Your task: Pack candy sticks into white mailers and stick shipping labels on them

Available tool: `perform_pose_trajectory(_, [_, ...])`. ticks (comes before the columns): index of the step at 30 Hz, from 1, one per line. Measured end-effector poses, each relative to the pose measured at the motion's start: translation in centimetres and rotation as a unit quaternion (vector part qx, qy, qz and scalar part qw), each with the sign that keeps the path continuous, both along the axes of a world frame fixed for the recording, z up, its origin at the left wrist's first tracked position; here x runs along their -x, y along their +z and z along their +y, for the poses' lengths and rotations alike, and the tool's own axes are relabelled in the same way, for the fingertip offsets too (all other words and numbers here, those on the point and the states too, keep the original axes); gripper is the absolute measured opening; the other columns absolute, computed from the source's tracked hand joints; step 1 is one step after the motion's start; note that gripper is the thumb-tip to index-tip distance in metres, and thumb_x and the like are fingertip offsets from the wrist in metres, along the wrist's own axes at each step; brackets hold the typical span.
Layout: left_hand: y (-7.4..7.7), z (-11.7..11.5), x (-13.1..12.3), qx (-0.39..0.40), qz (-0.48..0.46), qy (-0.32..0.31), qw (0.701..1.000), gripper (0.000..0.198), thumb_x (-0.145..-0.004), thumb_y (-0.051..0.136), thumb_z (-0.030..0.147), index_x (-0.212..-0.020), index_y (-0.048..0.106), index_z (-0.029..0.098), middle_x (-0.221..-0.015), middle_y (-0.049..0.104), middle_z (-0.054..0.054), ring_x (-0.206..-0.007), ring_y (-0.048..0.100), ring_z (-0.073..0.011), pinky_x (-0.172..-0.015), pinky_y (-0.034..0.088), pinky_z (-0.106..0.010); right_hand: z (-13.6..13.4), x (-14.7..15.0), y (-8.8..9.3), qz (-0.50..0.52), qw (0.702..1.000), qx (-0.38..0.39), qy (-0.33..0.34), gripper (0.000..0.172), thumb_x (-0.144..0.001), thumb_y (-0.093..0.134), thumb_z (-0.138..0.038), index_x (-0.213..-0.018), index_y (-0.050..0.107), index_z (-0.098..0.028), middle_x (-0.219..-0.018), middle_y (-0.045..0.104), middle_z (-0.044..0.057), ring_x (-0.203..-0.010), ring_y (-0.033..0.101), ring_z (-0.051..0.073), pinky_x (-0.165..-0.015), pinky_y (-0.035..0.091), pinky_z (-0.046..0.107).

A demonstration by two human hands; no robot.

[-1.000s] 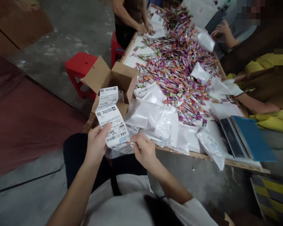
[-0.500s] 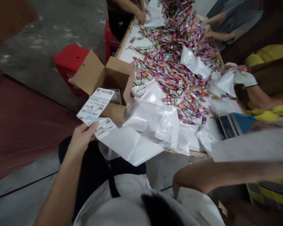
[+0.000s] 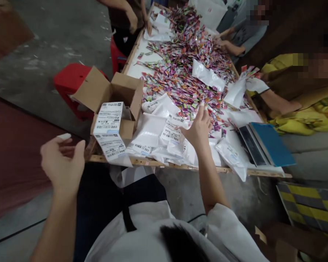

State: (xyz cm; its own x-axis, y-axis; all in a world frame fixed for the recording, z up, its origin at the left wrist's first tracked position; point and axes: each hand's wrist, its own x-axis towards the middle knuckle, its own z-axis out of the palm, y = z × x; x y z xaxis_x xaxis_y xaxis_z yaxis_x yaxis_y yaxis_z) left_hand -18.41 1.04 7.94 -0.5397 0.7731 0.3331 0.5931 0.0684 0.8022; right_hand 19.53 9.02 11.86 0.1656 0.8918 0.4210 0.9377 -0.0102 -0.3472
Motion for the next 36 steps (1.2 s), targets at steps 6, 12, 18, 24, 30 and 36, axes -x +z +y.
perform_pose_trajectory(6, [3.4,1.1,-9.1,-0.122,0.062,-0.220,0.966,0.024,-0.086,0.065,0.033,-0.107,0.064,0.020,-0.099,0.061,-0.006,-0.089,0.065,-0.0220,-0.077,0.057,-0.037,-1.5,4.2,-0.5,-0.099,0.972,0.162,0.135,0.073,-0.094,0.045,-0.065,-0.152,0.038,-0.022,-0.145,0.046,0.019,-0.133,0.040,0.041,-0.108,0.032,0.062])
perform_pose_trajectory(12, [0.9,4.5,-14.3,-0.023,0.078,-0.309,0.948,0.043,-0.085,0.063,0.039,-0.121,0.055,0.017,-0.122,0.058,-0.016,-0.120,0.057,-0.0304,-0.102,0.048,-0.045,-1.3,5.2,-2.1,-0.073,0.961,0.229,0.137,0.068,-0.096,0.043,-0.059,-0.154,0.037,-0.023,-0.151,0.044,0.018,-0.136,0.040,0.040,-0.111,0.027,0.066])
perform_pose_trajectory(18, [0.1,5.9,-15.4,0.118,0.106,-0.262,0.952,0.062,-0.087,0.055,0.045,-0.136,0.049,0.008,-0.142,0.051,-0.025,-0.138,0.045,-0.0383,-0.114,0.035,-0.051,-1.8,-3.6,-2.9,0.042,0.974,0.146,0.166,0.064,-0.098,0.037,-0.050,-0.154,0.034,-0.019,-0.155,0.040,0.016,-0.143,0.036,0.029,-0.117,0.030,0.052])
perform_pose_trajectory(24, [2.0,7.7,-16.7,0.284,0.108,-0.236,0.923,0.078,-0.086,0.058,0.050,-0.149,0.038,0.008,-0.143,0.055,-0.026,-0.132,0.053,-0.0414,-0.108,0.042,-0.052,-11.1,-21.7,-5.0,0.028,0.933,0.164,-0.320,0.098,-0.072,0.069,-0.059,-0.152,0.033,-0.016,-0.150,0.037,0.026,-0.138,0.036,0.044,-0.108,0.032,0.065])
perform_pose_trajectory(30, [0.7,8.2,-18.0,0.309,-0.005,-0.237,0.921,0.092,-0.066,0.078,0.054,-0.141,0.047,0.010,-0.138,0.059,-0.023,-0.123,0.060,-0.0380,-0.102,0.049,-0.045,-16.8,-26.4,-7.4,0.061,0.934,0.118,-0.332,0.060,-0.076,0.059,-0.034,-0.130,0.058,-0.008,-0.115,0.062,0.025,-0.113,0.058,0.040,-0.100,0.044,0.055])
perform_pose_trajectory(36, [-0.5,6.5,-17.9,0.259,0.023,-0.232,0.937,0.072,-0.069,0.073,0.056,-0.126,0.060,0.014,-0.131,0.061,-0.020,-0.128,0.054,-0.0407,-0.109,0.041,-0.052,-14.4,-18.0,-5.1,0.031,0.971,-0.086,-0.223,0.066,-0.081,0.047,-0.023,-0.146,0.041,-0.010,-0.134,0.051,0.022,-0.131,0.047,0.036,-0.110,0.040,0.055])
